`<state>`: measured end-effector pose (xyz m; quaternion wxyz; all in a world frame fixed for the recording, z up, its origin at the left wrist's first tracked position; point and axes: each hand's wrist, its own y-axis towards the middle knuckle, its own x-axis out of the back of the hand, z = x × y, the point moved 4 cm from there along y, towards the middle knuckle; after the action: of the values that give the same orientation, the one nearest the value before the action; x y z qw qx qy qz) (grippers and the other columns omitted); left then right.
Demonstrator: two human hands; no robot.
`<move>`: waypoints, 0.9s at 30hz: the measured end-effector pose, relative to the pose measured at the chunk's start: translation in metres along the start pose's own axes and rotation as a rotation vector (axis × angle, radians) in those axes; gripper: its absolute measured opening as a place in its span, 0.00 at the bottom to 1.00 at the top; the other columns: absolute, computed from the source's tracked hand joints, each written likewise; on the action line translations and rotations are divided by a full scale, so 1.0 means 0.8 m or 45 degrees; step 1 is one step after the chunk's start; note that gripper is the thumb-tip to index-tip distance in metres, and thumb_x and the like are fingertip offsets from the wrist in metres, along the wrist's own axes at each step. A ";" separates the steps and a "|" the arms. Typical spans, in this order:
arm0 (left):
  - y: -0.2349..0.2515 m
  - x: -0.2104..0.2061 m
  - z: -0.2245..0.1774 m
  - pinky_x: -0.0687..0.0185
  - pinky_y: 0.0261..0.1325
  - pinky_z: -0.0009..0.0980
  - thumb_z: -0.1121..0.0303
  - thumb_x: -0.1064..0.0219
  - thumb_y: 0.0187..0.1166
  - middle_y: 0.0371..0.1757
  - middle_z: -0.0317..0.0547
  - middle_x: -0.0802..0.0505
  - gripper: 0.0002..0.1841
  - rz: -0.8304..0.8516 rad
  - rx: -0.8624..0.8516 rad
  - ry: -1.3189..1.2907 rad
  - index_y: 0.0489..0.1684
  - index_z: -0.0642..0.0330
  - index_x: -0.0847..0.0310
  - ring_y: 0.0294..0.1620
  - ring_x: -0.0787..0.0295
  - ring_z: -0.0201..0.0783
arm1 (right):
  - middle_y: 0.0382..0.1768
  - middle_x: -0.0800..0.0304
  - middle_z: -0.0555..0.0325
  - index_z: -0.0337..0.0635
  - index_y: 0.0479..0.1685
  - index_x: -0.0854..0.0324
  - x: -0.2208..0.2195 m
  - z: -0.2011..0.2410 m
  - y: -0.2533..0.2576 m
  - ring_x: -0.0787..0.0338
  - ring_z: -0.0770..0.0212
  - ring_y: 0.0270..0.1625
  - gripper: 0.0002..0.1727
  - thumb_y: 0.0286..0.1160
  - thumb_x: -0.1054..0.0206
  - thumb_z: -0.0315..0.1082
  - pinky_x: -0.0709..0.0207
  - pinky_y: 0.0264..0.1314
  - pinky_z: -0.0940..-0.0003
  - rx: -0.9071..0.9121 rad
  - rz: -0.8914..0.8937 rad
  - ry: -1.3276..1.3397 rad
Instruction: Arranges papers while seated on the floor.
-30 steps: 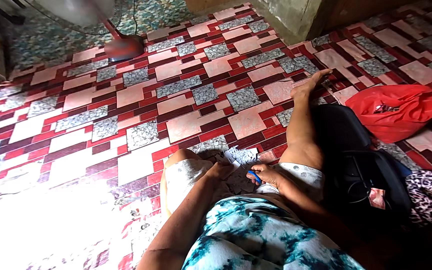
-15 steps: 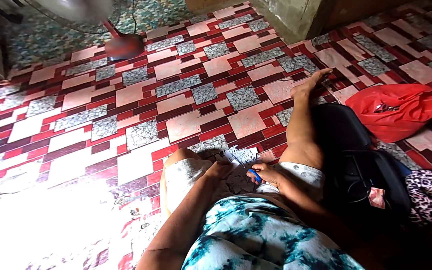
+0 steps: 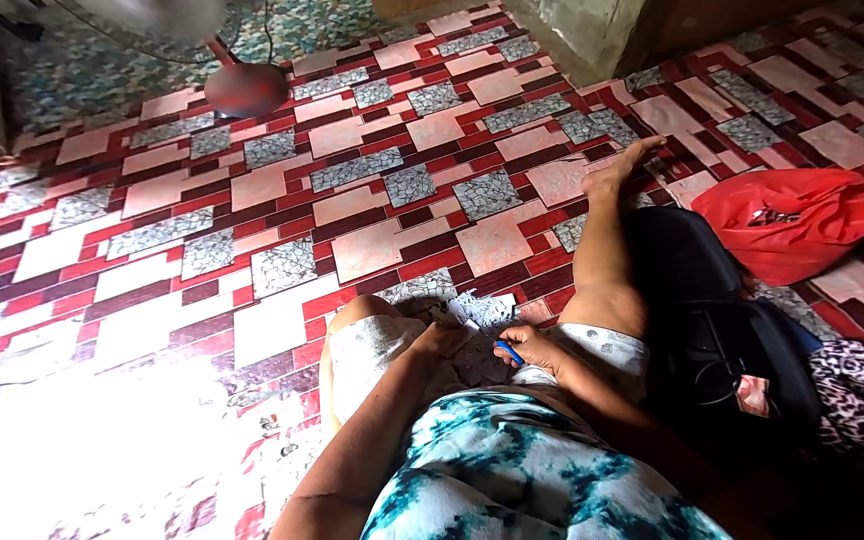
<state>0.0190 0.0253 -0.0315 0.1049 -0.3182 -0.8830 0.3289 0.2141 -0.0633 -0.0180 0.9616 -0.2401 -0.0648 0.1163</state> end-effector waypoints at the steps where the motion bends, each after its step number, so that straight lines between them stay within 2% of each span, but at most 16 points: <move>1: 0.000 0.000 -0.001 0.25 0.22 0.21 0.68 0.40 0.90 0.27 0.37 0.14 0.10 -0.003 0.003 -0.008 0.55 0.65 0.21 0.18 0.22 0.26 | 0.36 0.12 0.61 0.32 0.55 0.18 0.000 0.001 -0.001 0.17 0.75 0.30 0.15 0.76 0.27 0.32 0.22 0.34 0.80 0.019 -0.009 0.007; 3: -0.001 0.000 -0.001 0.26 0.22 0.21 0.68 0.40 0.90 0.27 0.37 0.14 0.10 -0.009 0.005 -0.018 0.55 0.65 0.21 0.18 0.23 0.26 | 0.37 0.11 0.60 0.31 0.55 0.18 0.000 0.001 -0.002 0.16 0.74 0.31 0.14 0.76 0.27 0.30 0.20 0.36 0.79 0.022 -0.026 0.020; 5: -0.002 0.000 -0.001 0.26 0.22 0.21 0.67 0.40 0.89 0.27 0.38 0.14 0.10 -0.015 0.004 -0.019 0.55 0.65 0.21 0.18 0.23 0.26 | 0.34 0.12 0.61 0.32 0.54 0.19 0.001 0.002 -0.002 0.17 0.75 0.29 0.14 0.77 0.28 0.31 0.22 0.33 0.80 0.001 -0.034 0.018; 8: -0.002 0.000 -0.002 0.25 0.23 0.21 0.68 0.40 0.89 0.27 0.38 0.14 0.10 -0.028 0.010 -0.030 0.55 0.66 0.21 0.18 0.22 0.26 | 0.29 0.13 0.66 0.39 0.52 0.18 0.002 0.002 -0.001 0.20 0.76 0.24 0.15 0.81 0.30 0.42 0.31 0.26 0.81 -0.081 0.001 -0.043; 10: -0.002 0.000 -0.002 0.25 0.22 0.21 0.68 0.40 0.90 0.27 0.38 0.14 0.09 -0.029 0.012 -0.040 0.54 0.65 0.22 0.18 0.22 0.26 | 0.28 0.13 0.66 0.41 0.51 0.18 0.002 0.001 0.001 0.20 0.76 0.24 0.15 0.82 0.31 0.45 0.33 0.24 0.81 -0.087 0.043 -0.064; 24: -0.002 -0.003 -0.003 0.24 0.24 0.22 0.68 0.40 0.89 0.27 0.38 0.15 0.09 -0.031 -0.007 0.009 0.52 0.65 0.21 0.19 0.22 0.27 | 0.27 0.14 0.66 0.38 0.50 0.19 -0.001 0.000 0.001 0.19 0.76 0.25 0.13 0.81 0.30 0.40 0.28 0.27 0.80 -0.047 0.059 -0.025; 27: -0.003 -0.004 -0.004 0.24 0.24 0.22 0.68 0.39 0.89 0.27 0.38 0.15 0.09 -0.043 0.006 0.000 0.53 0.65 0.20 0.19 0.22 0.27 | 0.31 0.13 0.65 0.34 0.52 0.18 -0.001 0.001 0.000 0.18 0.76 0.27 0.13 0.78 0.28 0.34 0.24 0.31 0.81 0.017 0.030 -0.012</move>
<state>0.0216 0.0240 -0.0273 0.1112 -0.3030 -0.8874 0.3291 0.2130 -0.0630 -0.0175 0.9614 -0.2340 -0.0658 0.1293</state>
